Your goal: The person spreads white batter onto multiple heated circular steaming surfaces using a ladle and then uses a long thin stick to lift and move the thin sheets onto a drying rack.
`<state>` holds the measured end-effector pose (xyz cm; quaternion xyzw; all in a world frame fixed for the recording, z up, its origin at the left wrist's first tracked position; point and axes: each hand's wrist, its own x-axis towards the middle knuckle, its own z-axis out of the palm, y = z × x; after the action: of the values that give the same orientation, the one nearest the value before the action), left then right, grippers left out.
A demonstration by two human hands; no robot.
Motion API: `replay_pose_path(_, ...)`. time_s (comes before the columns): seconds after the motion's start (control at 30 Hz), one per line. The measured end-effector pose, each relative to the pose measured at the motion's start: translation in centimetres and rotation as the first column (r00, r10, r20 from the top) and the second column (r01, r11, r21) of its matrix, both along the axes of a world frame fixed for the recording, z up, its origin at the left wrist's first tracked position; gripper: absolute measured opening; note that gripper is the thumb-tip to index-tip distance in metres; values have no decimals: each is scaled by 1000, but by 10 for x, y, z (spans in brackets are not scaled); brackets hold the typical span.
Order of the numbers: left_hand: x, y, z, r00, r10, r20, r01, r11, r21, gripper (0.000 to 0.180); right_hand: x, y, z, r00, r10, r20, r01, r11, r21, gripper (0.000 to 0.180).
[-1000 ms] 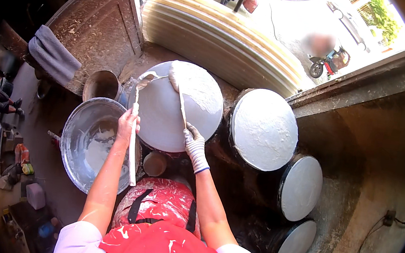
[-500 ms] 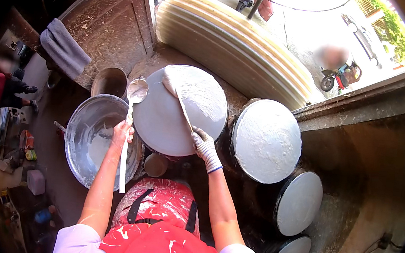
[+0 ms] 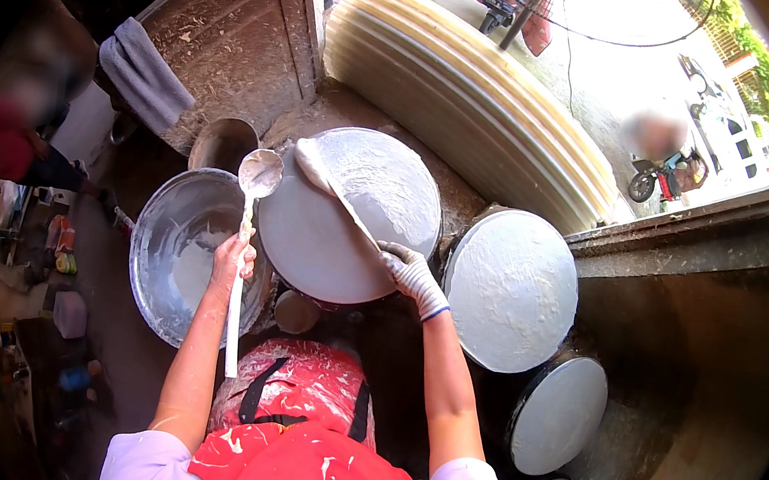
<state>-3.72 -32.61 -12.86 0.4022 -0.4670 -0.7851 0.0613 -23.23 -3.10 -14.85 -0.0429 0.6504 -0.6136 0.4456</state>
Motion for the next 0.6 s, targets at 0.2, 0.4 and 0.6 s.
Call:
replay_pose_path(0.2,13,1,7,1000,26,17,-25,999,-37,35,-10,27,-19,979,-3,-203,14,998,54,30)
replay_pose_path(0.4,23,3,7,997,70,32,-68,996,-50,32,-42,1,-5,933,249,-258,-220,966,138,29)
replay_pose_path(0.6,37,-8,14,993,112,50,-108,992,-72,33,-48,46,17,923,372,-101,-369,928,45,29)
